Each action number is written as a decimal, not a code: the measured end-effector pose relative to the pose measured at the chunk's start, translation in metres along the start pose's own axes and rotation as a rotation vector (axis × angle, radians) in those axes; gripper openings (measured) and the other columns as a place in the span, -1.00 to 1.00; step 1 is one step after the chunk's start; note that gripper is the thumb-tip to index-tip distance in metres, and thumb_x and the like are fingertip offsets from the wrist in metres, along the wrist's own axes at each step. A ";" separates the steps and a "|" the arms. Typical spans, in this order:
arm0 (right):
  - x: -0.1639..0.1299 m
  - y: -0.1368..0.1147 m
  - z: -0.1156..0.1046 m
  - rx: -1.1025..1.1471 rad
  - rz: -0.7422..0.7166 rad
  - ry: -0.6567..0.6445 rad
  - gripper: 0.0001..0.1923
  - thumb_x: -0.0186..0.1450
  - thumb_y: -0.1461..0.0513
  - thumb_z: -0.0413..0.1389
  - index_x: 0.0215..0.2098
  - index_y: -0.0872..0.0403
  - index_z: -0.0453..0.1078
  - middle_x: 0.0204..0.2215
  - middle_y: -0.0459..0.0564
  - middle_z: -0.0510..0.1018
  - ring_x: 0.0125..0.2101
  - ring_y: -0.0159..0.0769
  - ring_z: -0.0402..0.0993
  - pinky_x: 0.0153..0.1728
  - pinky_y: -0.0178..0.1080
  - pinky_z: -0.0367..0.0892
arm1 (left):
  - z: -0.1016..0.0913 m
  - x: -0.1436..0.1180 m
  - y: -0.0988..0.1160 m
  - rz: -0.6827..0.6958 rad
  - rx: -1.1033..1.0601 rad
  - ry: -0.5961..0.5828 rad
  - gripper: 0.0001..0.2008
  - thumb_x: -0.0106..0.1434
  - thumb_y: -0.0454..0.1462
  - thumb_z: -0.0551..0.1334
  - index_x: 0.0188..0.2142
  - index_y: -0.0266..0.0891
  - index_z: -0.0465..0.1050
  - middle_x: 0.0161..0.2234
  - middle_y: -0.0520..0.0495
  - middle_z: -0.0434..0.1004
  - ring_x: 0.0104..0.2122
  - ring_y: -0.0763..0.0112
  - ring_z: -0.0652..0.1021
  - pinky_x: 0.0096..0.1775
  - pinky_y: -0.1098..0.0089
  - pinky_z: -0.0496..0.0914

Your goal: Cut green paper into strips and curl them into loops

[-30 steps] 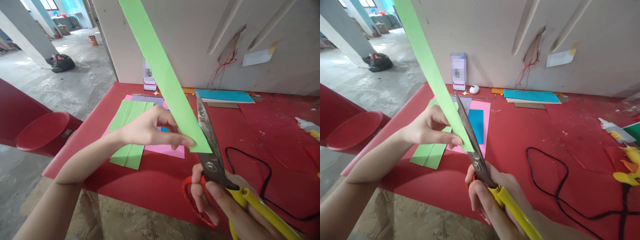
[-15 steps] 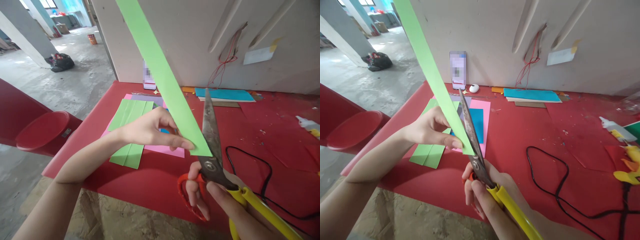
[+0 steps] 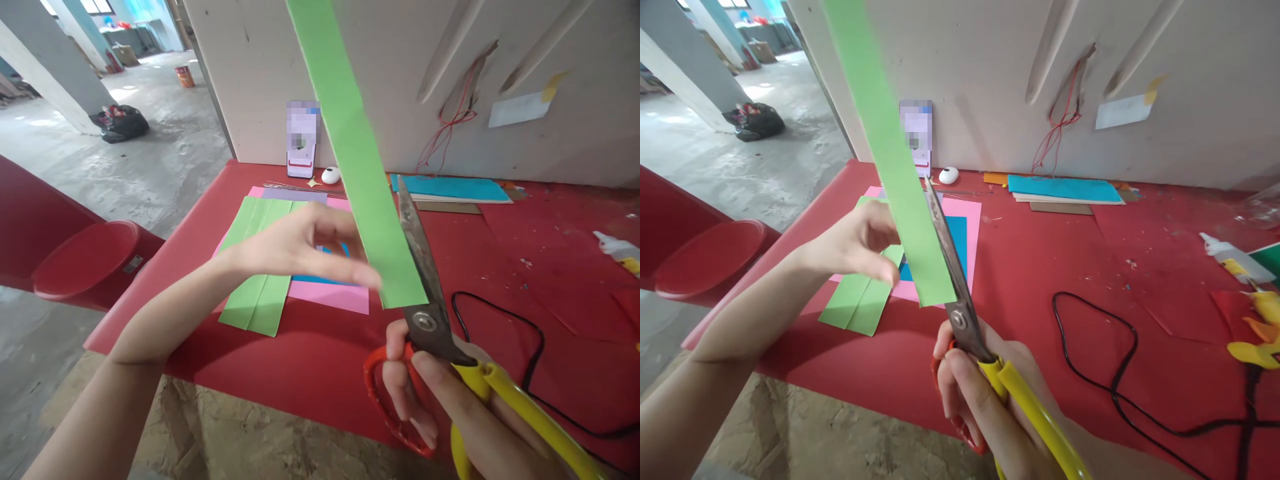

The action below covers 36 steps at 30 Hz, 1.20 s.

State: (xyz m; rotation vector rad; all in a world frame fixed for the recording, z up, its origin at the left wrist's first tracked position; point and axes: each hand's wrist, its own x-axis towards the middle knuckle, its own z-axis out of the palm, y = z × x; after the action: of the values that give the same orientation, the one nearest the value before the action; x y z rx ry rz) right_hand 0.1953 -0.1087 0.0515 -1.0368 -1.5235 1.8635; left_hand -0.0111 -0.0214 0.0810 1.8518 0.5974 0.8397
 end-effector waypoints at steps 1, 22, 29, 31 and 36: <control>0.001 0.000 0.000 0.025 -0.004 -0.012 -0.63 0.31 -0.04 -0.12 -0.49 0.01 0.21 -0.74 -0.20 0.13 -0.72 -0.44 0.08 -0.67 -0.33 0.08 | -0.002 0.001 -0.002 0.003 -0.022 0.066 -0.65 0.09 0.03 0.24 -0.44 -0.22 0.49 -0.48 0.01 0.56 -0.44 0.43 0.57 -0.36 0.43 0.47; 0.010 -0.005 0.002 0.108 0.054 -0.048 -0.67 0.21 -0.06 -0.02 -0.32 0.02 0.19 -0.61 -0.16 0.33 -0.70 -0.46 0.15 -0.63 -0.31 0.17 | -0.011 0.001 -0.008 -0.019 -0.004 0.179 -0.64 0.10 0.01 0.25 -0.56 -0.24 0.46 -0.60 0.04 0.51 -0.55 0.48 0.54 -0.50 0.48 0.44; 0.013 -0.001 0.005 0.120 0.001 0.038 -0.65 0.24 -0.08 -0.04 -0.37 0.03 0.19 -0.67 -0.20 0.27 -0.71 -0.47 0.12 -0.66 -0.33 0.15 | -0.010 0.003 -0.011 -0.043 -0.042 0.120 -0.67 0.08 -0.04 0.29 -0.60 -0.25 0.45 -0.60 0.00 0.51 -0.59 0.51 0.49 -0.50 0.46 0.41; 0.011 0.001 0.004 0.105 0.007 0.038 -0.66 0.27 -0.07 -0.06 -0.35 0.03 0.20 -0.68 -0.21 0.26 -0.71 -0.48 0.12 -0.66 -0.35 0.13 | -0.010 0.003 -0.011 -0.047 -0.026 0.122 -0.65 0.08 -0.03 0.29 -0.61 -0.25 0.45 -0.61 0.00 0.50 -0.61 0.52 0.47 -0.51 0.46 0.39; 0.006 0.006 0.001 0.049 -0.005 0.046 -0.70 0.33 0.00 -0.11 -0.37 0.03 0.21 -0.69 -0.22 0.24 -0.72 -0.50 0.11 -0.67 -0.37 0.09 | -0.009 0.003 -0.011 -0.038 -0.003 0.121 -0.63 0.12 -0.02 0.25 -0.62 -0.25 0.44 -0.62 0.02 0.48 -0.63 0.54 0.44 -0.52 0.45 0.36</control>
State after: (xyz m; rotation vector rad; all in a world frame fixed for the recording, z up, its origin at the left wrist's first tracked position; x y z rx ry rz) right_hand 0.1915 -0.1056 0.0447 -1.0456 -1.4461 1.8506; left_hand -0.0168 -0.0095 0.0746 1.7911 0.7047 0.9311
